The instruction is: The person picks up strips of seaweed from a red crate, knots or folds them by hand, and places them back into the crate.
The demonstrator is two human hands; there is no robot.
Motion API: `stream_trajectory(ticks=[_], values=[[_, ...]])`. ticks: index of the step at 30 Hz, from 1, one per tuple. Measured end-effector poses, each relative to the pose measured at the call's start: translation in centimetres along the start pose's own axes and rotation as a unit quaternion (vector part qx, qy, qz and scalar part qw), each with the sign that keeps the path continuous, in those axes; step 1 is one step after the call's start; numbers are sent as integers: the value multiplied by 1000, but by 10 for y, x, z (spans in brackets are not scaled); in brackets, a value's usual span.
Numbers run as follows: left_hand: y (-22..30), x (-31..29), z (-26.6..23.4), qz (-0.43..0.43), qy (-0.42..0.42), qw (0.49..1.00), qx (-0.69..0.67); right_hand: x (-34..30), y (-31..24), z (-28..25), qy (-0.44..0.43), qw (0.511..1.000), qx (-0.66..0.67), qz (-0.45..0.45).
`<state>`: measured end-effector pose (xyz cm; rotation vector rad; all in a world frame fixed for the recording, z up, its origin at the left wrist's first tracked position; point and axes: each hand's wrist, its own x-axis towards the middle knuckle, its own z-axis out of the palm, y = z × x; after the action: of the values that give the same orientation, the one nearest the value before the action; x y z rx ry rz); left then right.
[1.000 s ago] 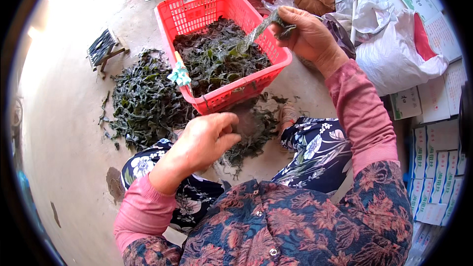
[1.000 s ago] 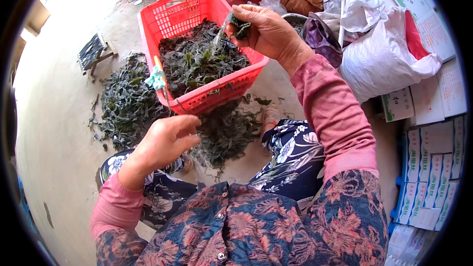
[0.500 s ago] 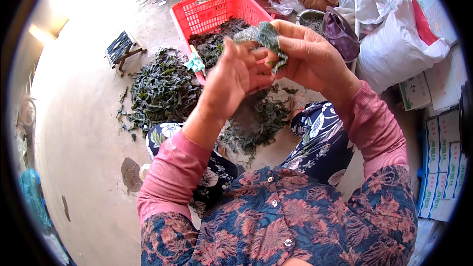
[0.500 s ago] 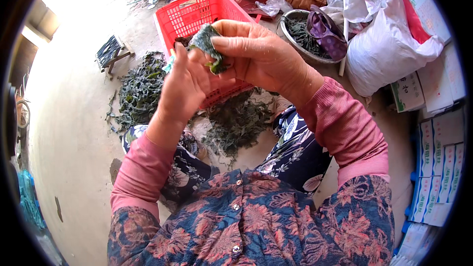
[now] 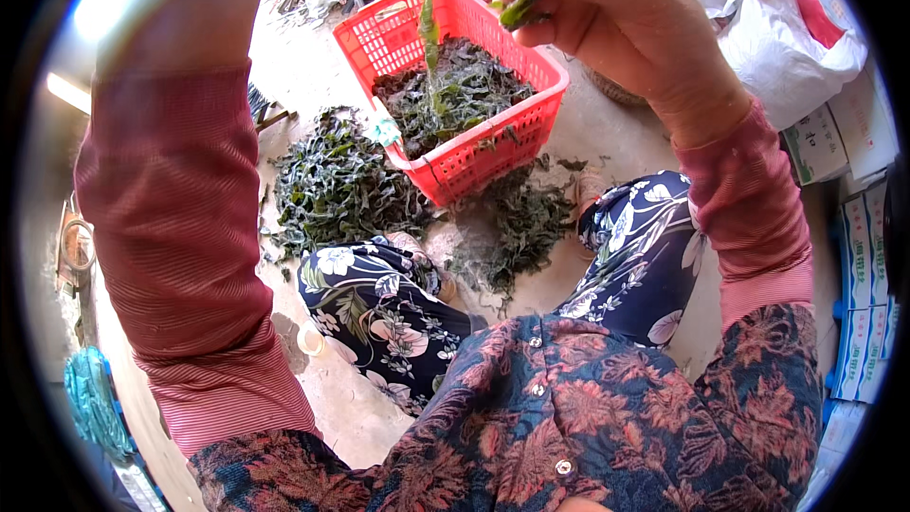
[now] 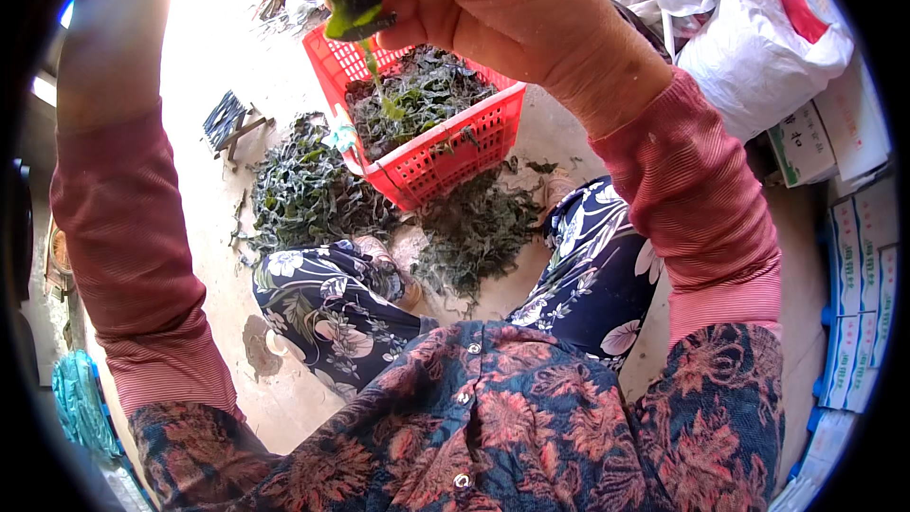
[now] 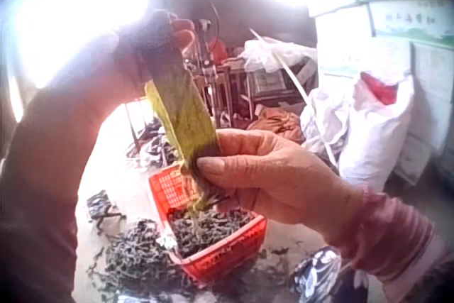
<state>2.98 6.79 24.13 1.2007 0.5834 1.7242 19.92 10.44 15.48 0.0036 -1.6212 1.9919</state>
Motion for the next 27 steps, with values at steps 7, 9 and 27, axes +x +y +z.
stream_trajectory(ticks=[7,9,27], values=[[-27,-19,-51,-68,14,997,-15,-26,42,-19,63,995,-36,74],[-49,-16,-83,-84,5,994,73,-28,57,-31,88,993,-27,78],[-101,-100,-104,-191,61,977,-74,-21,125,-64,75,940,-313,115]])
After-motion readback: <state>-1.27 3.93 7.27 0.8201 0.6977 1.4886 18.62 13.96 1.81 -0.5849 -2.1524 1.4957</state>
